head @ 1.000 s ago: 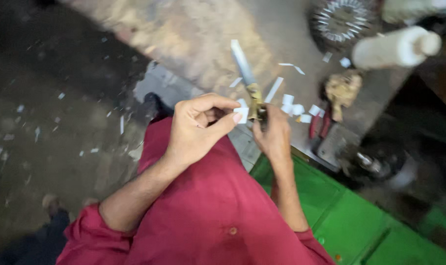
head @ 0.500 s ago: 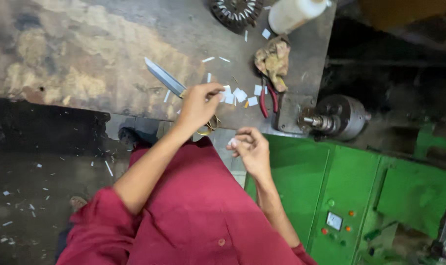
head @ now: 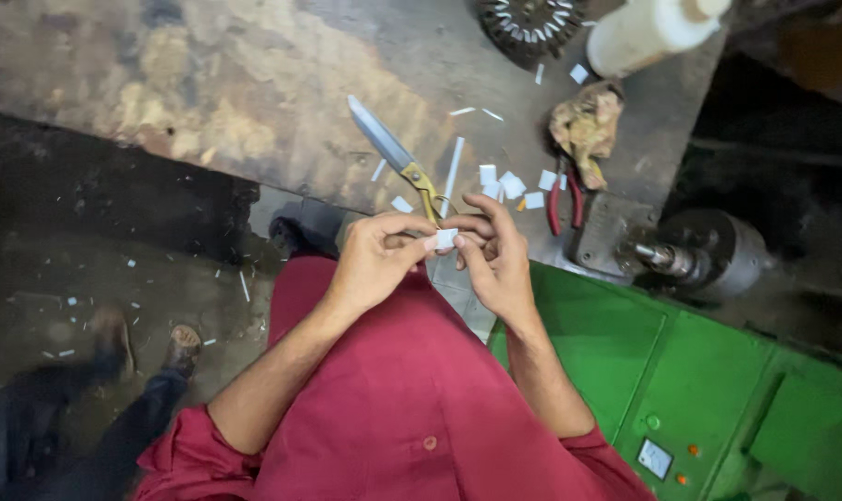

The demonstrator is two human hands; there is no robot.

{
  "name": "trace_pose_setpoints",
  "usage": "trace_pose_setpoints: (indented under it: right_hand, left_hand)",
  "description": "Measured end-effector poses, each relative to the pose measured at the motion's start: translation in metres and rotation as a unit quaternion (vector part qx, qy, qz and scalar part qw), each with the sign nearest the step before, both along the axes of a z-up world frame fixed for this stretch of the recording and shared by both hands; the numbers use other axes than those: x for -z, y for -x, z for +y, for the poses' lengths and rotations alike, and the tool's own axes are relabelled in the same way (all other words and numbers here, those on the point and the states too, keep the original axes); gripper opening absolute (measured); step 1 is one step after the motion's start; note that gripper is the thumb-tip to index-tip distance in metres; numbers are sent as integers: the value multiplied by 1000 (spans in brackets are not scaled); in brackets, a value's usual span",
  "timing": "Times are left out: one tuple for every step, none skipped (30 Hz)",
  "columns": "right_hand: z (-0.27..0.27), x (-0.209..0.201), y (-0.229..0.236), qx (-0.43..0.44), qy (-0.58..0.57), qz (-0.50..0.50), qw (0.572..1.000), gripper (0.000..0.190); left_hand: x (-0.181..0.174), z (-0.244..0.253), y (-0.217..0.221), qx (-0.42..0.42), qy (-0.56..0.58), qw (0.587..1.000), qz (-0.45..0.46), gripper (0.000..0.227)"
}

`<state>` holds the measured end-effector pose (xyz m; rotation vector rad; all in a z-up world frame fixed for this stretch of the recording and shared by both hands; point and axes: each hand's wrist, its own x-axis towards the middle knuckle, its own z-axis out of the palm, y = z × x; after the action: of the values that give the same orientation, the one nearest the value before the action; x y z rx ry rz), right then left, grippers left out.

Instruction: The person cuts small rectangular pieces from a strip of white insulation tape using scissors. They place the pieces into the slots of a circular motor stator component. The person repeats this process, cutting more pieces and inserting them into the stator.

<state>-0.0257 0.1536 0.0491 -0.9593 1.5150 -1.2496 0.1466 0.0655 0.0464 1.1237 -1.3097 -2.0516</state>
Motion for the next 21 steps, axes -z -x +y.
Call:
trace_pose_setpoints:
  right_hand:
    - [-3, -1, -3, -8, 11, 5, 1000, 50]
    - [-5, -2, -6, -18, 17, 18, 1000, 48]
    - [-6, -3, -8, -27, 22, 31, 999, 46]
    - [-7, -3, -10, -35, 26, 45, 998, 44]
    - [-6, -4, -12, -35, 31, 15, 999, 44]
    - [-5, -4, -12, -35, 36, -14, 999, 45]
    - [-6, -4, -11, -34, 40, -42, 998, 45]
    - [-9, -4, -10, -31, 41, -49, 997, 45]
    - [-9, -3, -9, -27, 41, -54, 997, 46]
    - [-10, -3, -7, -23, 41, -60, 997, 46]
    - [-9, -2, -6, -16, 36, -57, 998, 47]
    - [-9, -1, -5, -10, 31, -53, 998, 48]
    - [-8, 0, -4, -3, 27, -50, 998, 48]
    - [-7, 1, -3, 2, 25, -37, 999, 48]
    - [-6, 2, -3, 6, 22, -24, 999, 48]
    - [-6, 3, -3, 11, 19, -10, 1000, 47]
    - [-5, 4, -3, 12, 15, -8, 1000, 47]
    - [-5, 5, -3, 12, 12, -6, 1000, 47]
    - [-5, 5, -4, 13, 8, -3, 1000, 46]
    - [-5, 7, -5, 10, 9, -7, 1000, 45]
    - [-4, 8, -5, 6, 10, -11, 1000, 44]
  left_hand:
    - [-1, 0, -2, -7, 2, 1000, 2, 18]
    - [-2, 0, -4, -13, 3, 1000, 5, 18]
    - [-2, 0, -7, -18, 4, 1000, 8, 18]
    - [-1, -1, -9, -35, 13, 999, 25, 19]
    - [-1, 0, -10, -51, 22, 998, 43, 21]
    - [-1, 0, -12, -67, 31, 995, 60, 23]
    - [-1, -1, -13, -78, 29, 994, 65, 22]
    - [-1, -2, -14, -90, 27, 993, 71, 21]
    - [-2, -2, -16, -100, 24, 992, 76, 21]
    - [-2, -2, -17, -109, 15, 990, 91, 20]
    - [-3, -1, -19, -117, 6, 988, 105, 20]
    - [-5, -1, -20, -125, -3, 985, 119, 20]
    - [-7, -1, -21, -126, -10, 983, 131, 20]
    - [-9, -1, -23, -127, -16, 981, 143, 21]
    - [-11, -1, -24, -129, -23, 979, 156, 21]
    - [-13, -1, -25, -129, -19, 978, 164, 21]
    - [-16, -1, -26, -129, -16, 976, 172, 21]
    - [-19, -1, -27, -130, -12, 975, 180, 21]
    - [-21, -1, -28, -130, -2, 975, 180, 20]
    - [-23, -1, -28, -131, 7, 975, 180, 19]
    - [-26, -1, -29, -132, 17, 975, 181, 19]
